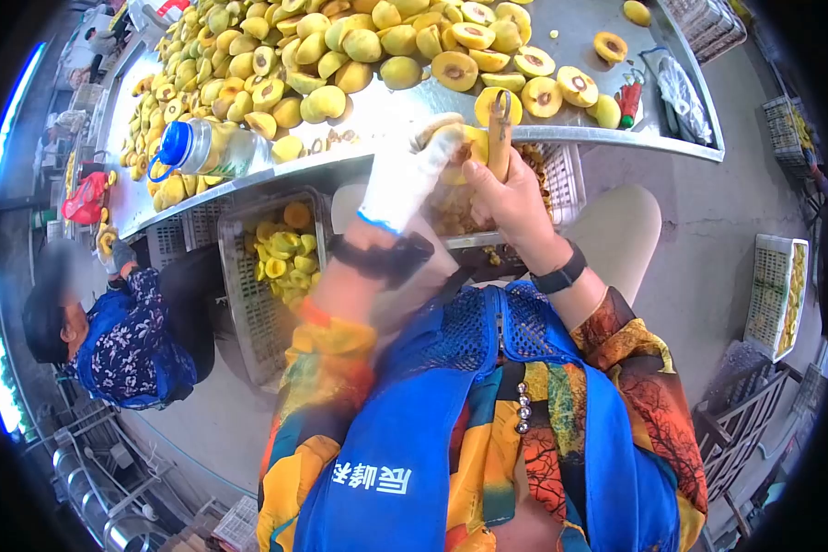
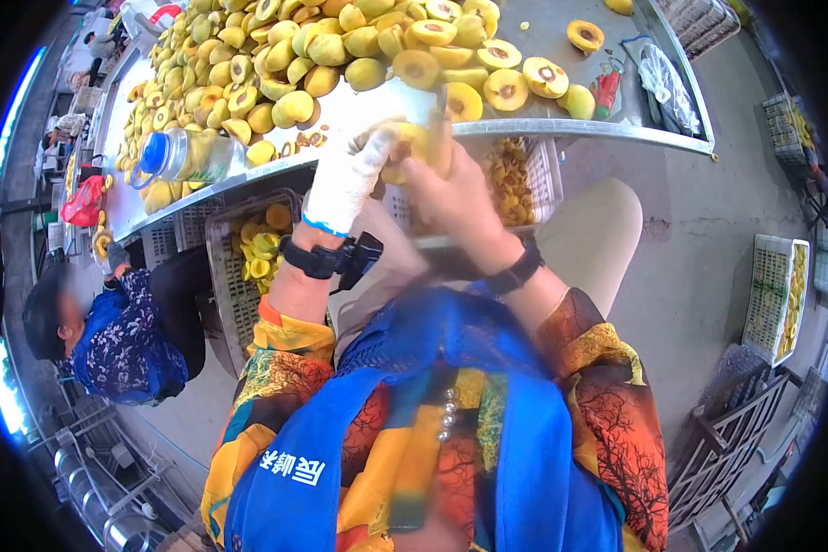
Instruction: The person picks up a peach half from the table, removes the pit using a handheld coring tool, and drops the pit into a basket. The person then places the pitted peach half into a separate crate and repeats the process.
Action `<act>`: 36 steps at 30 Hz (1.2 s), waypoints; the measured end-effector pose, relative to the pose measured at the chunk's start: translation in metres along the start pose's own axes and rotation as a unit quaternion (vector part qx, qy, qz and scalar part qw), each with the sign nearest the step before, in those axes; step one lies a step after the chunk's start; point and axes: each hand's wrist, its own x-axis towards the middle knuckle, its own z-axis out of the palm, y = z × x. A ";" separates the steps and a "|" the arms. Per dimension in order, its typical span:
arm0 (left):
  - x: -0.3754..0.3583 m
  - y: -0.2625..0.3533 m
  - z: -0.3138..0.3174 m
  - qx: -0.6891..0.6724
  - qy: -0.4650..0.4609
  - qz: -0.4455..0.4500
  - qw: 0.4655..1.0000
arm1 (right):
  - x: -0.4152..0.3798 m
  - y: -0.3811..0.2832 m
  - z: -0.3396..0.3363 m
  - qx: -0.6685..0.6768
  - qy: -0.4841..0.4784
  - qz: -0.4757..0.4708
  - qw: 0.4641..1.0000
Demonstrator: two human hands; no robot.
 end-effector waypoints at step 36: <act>-0.011 -0.036 0.017 -0.171 0.131 -0.029 0.976 | -0.046 -0.018 0.010 -0.477 -0.067 -0.032 0.876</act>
